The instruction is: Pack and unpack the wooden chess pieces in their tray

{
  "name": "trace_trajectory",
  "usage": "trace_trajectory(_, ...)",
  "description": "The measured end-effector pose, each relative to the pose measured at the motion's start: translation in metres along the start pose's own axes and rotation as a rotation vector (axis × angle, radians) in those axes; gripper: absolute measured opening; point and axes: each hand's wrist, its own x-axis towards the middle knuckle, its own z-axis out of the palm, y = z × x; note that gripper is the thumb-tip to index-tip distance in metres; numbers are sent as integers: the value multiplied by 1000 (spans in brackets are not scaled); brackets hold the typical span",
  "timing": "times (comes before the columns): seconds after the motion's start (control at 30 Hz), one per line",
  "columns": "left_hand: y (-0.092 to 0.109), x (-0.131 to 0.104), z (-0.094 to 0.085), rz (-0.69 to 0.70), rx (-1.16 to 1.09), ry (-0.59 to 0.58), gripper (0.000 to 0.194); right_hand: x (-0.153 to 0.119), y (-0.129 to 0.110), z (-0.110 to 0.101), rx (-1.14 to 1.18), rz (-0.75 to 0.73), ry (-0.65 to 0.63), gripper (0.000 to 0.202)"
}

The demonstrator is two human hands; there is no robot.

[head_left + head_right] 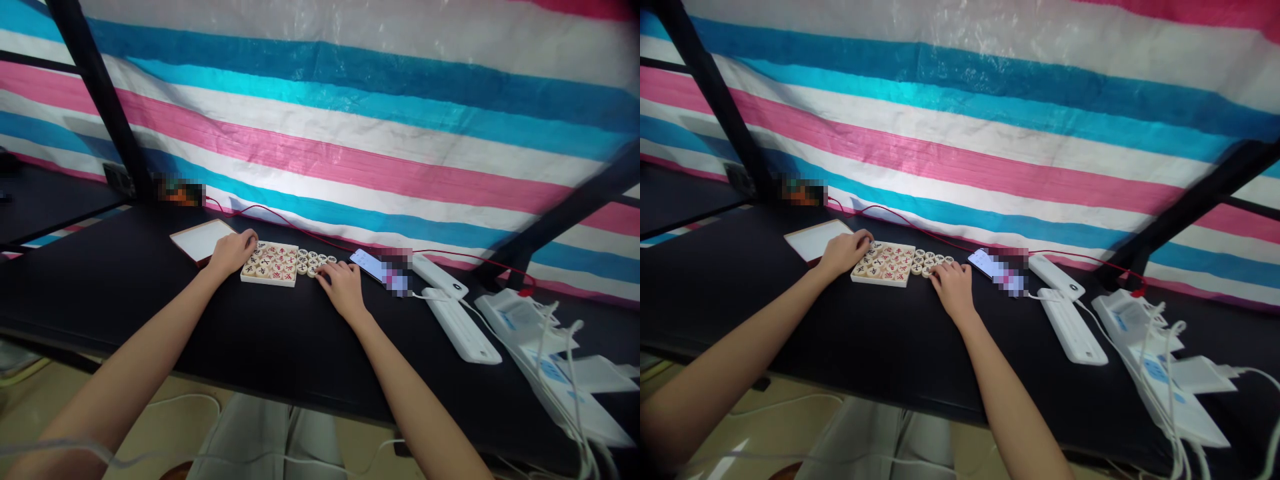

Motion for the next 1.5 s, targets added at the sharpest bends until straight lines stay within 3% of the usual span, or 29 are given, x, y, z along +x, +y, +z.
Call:
trace_trajectory(0.73, -1, 1, 3, -1, 9, -1, 34, 1, 1, 2, -13, -14, 41, 17)
trace_trajectory(1.0, -3, 2, 4, 5, 4, 19, 34, 4, -17, -14, 76, 6, 126, 21)
trace_trajectory(1.27, -1, 1, 0, -14, -34, 53, 34, 47, -70, -4, 115, -205, -71, 28)
trace_trajectory(1.5, -1, 2, 0, -14, -68, 59, 32, 61, -69, 9, 140, -248, -155, 20)
